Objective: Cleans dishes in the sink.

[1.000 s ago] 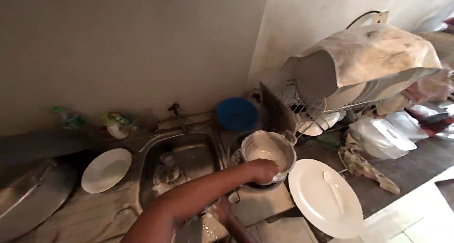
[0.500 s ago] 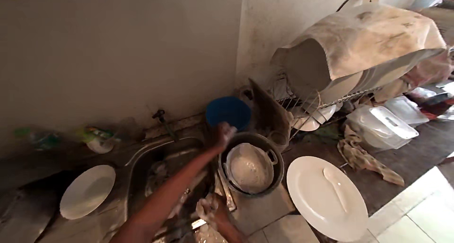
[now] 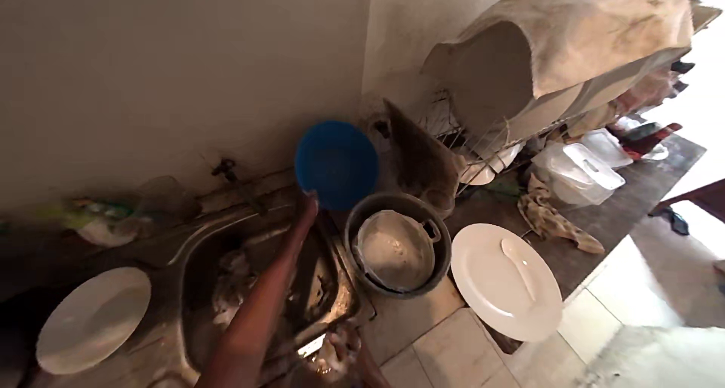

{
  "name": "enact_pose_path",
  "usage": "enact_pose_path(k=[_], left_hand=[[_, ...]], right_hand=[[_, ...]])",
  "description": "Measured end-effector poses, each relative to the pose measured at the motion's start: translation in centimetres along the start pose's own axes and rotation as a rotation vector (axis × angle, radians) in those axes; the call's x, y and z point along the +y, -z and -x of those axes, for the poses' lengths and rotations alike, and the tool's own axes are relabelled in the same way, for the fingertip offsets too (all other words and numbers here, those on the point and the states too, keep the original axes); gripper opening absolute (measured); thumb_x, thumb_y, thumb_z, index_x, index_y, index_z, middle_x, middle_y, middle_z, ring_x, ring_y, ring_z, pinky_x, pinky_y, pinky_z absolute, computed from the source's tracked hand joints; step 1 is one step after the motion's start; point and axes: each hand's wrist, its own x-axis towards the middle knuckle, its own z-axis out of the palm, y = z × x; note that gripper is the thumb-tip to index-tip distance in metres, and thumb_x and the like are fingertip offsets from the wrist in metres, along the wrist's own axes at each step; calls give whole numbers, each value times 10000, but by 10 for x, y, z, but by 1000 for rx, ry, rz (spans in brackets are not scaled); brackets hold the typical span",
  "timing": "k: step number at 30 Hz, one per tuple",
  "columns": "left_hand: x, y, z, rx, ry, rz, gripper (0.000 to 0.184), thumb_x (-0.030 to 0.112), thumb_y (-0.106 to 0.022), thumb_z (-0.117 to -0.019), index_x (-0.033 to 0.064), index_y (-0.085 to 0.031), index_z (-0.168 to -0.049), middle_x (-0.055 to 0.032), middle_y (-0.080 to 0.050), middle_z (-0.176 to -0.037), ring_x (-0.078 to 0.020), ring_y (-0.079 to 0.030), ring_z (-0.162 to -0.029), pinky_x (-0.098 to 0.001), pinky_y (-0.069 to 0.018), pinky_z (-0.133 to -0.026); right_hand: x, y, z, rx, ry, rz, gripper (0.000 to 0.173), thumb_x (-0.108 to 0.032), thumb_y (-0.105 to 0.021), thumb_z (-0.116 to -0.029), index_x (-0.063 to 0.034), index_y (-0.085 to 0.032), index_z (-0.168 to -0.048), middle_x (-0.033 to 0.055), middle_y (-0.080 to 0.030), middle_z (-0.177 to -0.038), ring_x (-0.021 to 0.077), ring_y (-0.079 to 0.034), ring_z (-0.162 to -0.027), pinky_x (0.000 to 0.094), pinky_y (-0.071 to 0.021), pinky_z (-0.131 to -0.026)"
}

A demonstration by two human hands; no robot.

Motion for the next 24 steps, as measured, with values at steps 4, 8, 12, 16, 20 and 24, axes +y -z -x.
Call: enact_pose_path(k=[4,8,12,16,20,24], left_hand=[[-100,39,-7,188,-178,38,588,164,-566,-1037,-62,-319,-1521,-299,-511,-1417,-346,-570,-1255,-464,-492,-1044],[-125,88,59,247,-97,30,542,144,-556,-1036,-89,-374,-1491,-291,-513,-1428,-333,-534,-1310,-447,-448,-1104],[-163,120,106,299,-129,-183,506,162,-535,-1042,-118,-425,-1449,-298,-576,-1357,-340,-580,-1274,-435,-448,-1109],[-204,143,108,206,45,-152,477,183,-570,-1026,-90,-480,-1407,-279,-600,-1309,-343,-614,-1197,-482,-492,-1046],[-254,147,65,37,285,-9,592,236,-600,-1024,-47,-384,-1497,-289,-516,-1416,-384,-573,-1245,-537,-509,-1009],[-268,147,22,-7,261,-203,610,338,-615,-1017,-20,-438,-1477,-272,-561,-1376,-379,-606,-1210,-538,-528,-988]], right_hand=[[-26,-6,2,-35,-67,87,333,-192,-646,-1000,31,-651,-1247,143,-704,-1150,137,-668,-1038,324,-548,-960],[-44,-15,-16,-88,-166,141,445,-309,-508,-1062,-37,-558,-1410,151,-684,-1176,192,-672,-993,387,-568,-883],[-67,-23,-55,101,-198,-200,490,-455,-359,-1099,-68,-573,-1310,88,-669,-982,159,-641,-780,362,-568,-668],[-85,-22,-97,120,-95,142,526,-397,-487,-1078,32,-565,-1372,197,-623,-1344,247,-611,-1214,417,-505,-1043],[-61,-32,-143,98,-278,293,553,-445,-536,-1053,16,-594,-1351,213,-629,-1333,301,-618,-1203,477,-521,-1003],[-50,-45,-160,22,-279,462,510,-409,-532,-1055,-16,-590,-1373,212,-625,-1336,317,-618,-1206,494,-523,-1001]])
